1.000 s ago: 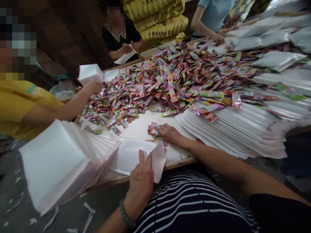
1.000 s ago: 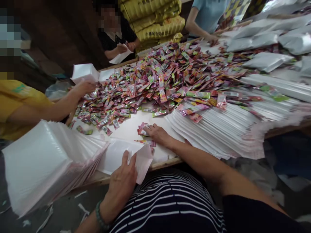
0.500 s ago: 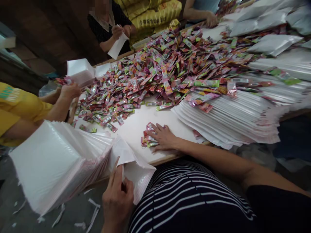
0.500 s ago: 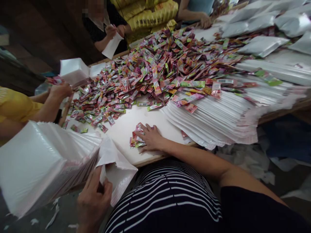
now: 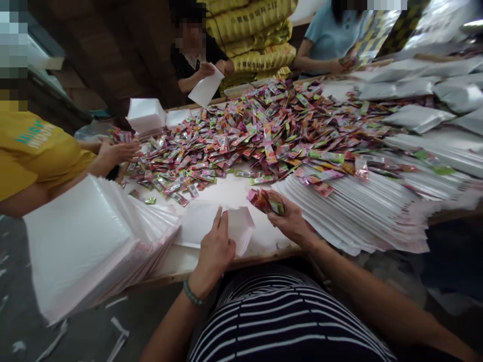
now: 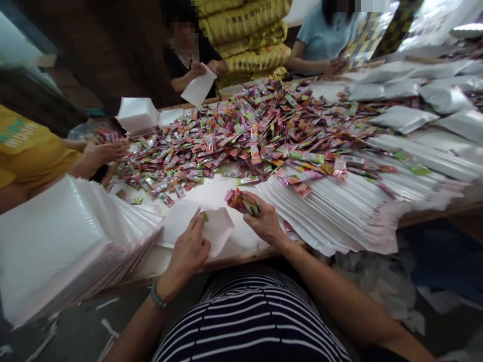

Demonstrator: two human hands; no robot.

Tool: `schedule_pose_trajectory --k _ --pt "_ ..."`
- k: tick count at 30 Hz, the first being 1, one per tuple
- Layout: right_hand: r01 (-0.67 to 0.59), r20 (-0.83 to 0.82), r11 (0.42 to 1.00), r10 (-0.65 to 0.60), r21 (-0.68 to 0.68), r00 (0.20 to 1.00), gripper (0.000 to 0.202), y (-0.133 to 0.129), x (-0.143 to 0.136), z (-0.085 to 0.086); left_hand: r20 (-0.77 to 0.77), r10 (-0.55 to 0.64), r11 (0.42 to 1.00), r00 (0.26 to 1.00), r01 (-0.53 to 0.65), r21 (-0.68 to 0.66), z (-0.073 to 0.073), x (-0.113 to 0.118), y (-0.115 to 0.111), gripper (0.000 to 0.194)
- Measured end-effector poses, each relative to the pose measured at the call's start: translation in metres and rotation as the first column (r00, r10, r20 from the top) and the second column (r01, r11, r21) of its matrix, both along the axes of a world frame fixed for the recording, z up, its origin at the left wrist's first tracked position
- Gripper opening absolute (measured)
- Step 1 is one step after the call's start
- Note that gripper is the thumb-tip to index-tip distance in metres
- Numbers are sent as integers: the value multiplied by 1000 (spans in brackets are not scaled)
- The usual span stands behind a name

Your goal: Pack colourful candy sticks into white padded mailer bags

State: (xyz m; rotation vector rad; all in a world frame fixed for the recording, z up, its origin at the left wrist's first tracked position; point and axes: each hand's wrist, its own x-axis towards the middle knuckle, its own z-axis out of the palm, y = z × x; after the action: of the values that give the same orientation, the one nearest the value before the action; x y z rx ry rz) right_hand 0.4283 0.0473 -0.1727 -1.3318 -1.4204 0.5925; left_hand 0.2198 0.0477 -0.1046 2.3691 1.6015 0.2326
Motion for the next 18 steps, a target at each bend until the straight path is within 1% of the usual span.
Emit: schedule_pose_trajectory --k 1,2,3,4,5,7,9,10,11,12,13,14,16,18 --pt "-65 -18 997 66 48 998 61 -8 -1 5 30 -14 1000 999 14 2 0 3 2 75" --pt "-140 16 987 139 78 990 59 -15 -4 9 68 -30 999 997 29 14 0 6 4 76" --pt "-204 93 975 197 82 976 56 -21 -6 12 107 -48 999 993 45 30 -1 8 5 77" --pt "-244 204 968 228 58 952 54 -24 -9 14 141 -65 997 988 59 47 -1 11 5 76" --pt "-251 332 968 232 14 914 52 -26 -12 16 165 -82 996 983 74 58 -2 14 5 75" --pt "-177 585 982 186 -73 789 48 -24 -19 20 170 -107 994 980 99 55 -4 21 2 70" --pt "-67 766 991 135 -120 628 41 -19 -26 28 138 -127 992 982 123 35 -6 30 -3 69" --pt "-21 820 991 122 -133 559 38 -15 -30 34 122 -141 990 982 138 27 -6 35 -5 70" --pt "17 855 989 117 -145 505 36 -11 -33 40 110 -154 988 982 152 22 -5 39 -6 72" --pt "45 874 986 119 -158 471 36 -7 -37 46 104 -157 988 982 156 19 -4 43 -7 73" --pt "45 879 983 136 -176 457 36 -3 -39 52 102 -149 989 983 149 17 -1 46 -6 73" --pt "11 870 979 175 -203 461 36 2 -41 58 106 -128 992 986 127 14 2 48 -4 73" --pt "-141 811 953 302 -267 501 35 9 -40 69 133 -67 998 989 67 5 12 48 1 74" --pt "-320 718 899 432 -299 545 34 15 -35 79 200 -41 999 979 44 -13 23 43 10 76"
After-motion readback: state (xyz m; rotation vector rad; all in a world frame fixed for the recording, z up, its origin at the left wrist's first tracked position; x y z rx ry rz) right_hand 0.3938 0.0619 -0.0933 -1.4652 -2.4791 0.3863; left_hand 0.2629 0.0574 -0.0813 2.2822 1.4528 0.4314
